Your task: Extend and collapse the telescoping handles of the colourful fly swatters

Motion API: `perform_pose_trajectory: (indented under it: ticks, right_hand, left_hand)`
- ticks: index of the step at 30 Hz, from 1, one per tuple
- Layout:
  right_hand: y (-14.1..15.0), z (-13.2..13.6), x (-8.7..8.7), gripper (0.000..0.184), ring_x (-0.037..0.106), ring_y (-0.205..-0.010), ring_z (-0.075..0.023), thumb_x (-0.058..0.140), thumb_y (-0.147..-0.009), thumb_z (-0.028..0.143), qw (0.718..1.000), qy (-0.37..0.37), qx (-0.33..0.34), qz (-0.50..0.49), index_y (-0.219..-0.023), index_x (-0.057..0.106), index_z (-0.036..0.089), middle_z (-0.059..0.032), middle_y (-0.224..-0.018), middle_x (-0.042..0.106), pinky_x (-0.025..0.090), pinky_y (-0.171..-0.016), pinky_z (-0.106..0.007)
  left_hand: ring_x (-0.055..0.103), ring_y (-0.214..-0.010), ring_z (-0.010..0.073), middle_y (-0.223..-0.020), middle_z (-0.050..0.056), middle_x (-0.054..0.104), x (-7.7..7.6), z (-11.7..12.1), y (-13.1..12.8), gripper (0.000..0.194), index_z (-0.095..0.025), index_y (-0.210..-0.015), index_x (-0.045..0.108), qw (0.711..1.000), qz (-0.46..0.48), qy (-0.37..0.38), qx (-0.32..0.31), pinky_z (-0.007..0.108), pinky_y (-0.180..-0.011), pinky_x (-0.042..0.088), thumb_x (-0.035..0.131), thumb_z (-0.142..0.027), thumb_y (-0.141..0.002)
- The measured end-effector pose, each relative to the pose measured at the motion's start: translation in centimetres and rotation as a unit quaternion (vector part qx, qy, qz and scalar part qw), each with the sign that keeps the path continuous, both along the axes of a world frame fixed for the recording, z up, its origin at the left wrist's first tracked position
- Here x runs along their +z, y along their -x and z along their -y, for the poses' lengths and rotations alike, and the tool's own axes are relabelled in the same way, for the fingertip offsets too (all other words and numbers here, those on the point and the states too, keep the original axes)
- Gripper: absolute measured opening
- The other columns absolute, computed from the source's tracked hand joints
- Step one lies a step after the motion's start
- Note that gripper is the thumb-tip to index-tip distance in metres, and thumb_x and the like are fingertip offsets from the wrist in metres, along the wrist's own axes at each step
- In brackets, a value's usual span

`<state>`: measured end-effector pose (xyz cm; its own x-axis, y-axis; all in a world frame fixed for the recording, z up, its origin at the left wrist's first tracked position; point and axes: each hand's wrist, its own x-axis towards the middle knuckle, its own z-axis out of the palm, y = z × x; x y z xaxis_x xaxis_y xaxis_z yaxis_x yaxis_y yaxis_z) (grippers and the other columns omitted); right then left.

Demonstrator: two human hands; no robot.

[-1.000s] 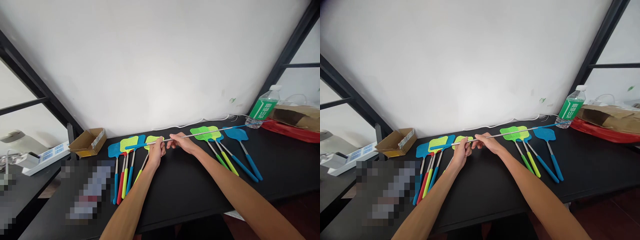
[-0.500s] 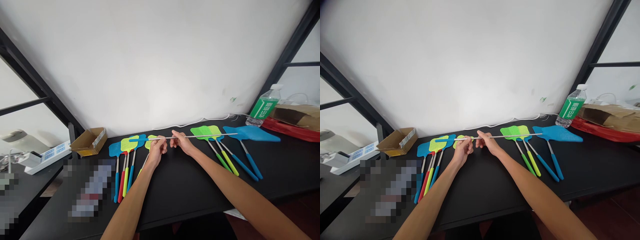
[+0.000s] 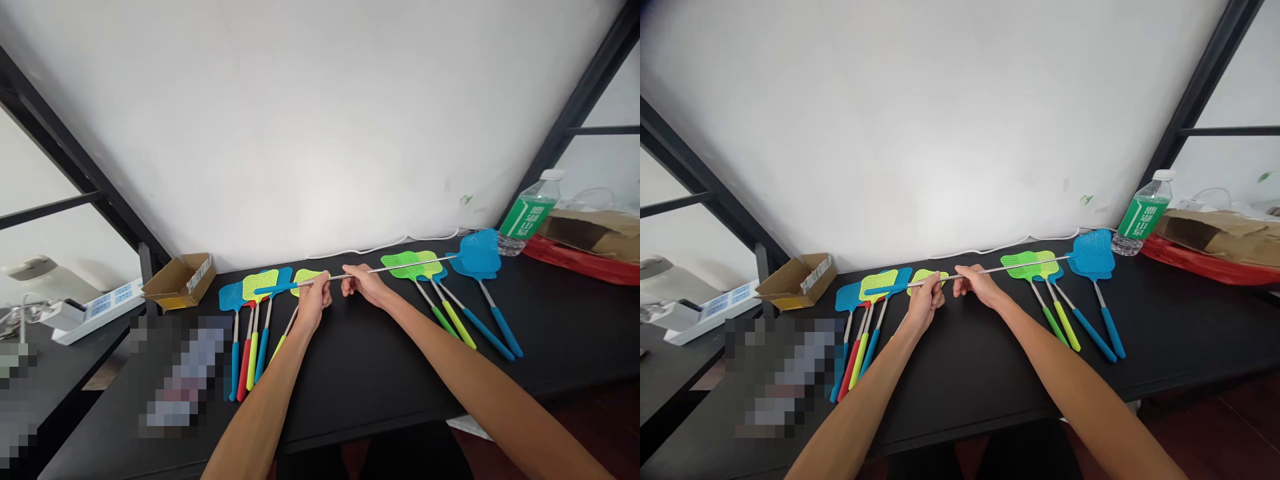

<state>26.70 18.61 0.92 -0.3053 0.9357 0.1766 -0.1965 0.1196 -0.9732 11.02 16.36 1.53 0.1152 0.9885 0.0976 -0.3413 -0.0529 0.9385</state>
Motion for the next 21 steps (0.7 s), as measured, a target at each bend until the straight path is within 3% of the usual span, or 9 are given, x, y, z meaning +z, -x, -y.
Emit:
perform_pose_trajectory:
  ticks: [7, 15, 21]
  right_hand:
    - [-0.75, -0.18, 0.08, 0.054, 0.053, -0.052, -0.0142, 0.057, -0.088, 0.055, 0.999, -0.033, -0.035, 0.015, -0.055, 0.071, 0.014, -0.0108, -0.057, 0.068, 0.039, -0.054, -0.029]
    - [-0.63, -0.13, -0.12, 0.048, 0.051, -0.049, -0.0135, 0.065, -0.085, 0.053, 0.997, -0.009, -0.062, -0.039, -0.054, 0.068, 0.016, -0.0073, -0.054, 0.065, 0.036, -0.051, -0.029]
    - [0.11, -0.07, -0.37, 0.05, 0.05, -0.049, -0.0129, 0.063, -0.086, 0.057, 0.996, 0.002, -0.061, -0.06, -0.057, 0.064, 0.017, -0.0047, -0.054, 0.062, 0.034, -0.049, -0.027]
  left_hand:
    - [0.024, -0.033, 0.0025, -0.043, -0.009, 0.029, 0.12, -0.23, 0.31, 0.051, -0.02, -0.053, 0.036, 0.998, 0.019, 0.009, 0.062, 0.021, -0.038, 0.019, 0.072, -0.047, -0.077]
    - [0.029, -0.037, 0.0044, -0.043, -0.007, 0.038, -0.07, -0.31, 0.87, 0.035, -0.018, -0.061, 0.049, 1.0, 0.011, -0.014, 0.001, 0.021, -0.042, 0.024, 0.068, -0.04, -0.08]
    - [0.032, -0.039, 0.0046, -0.05, -0.006, 0.046, 0.02, -0.26, 0.93, 0.029, -0.018, -0.066, 0.048, 0.998, 0.02, -0.046, -0.024, 0.022, -0.045, 0.026, 0.066, -0.035, -0.081]
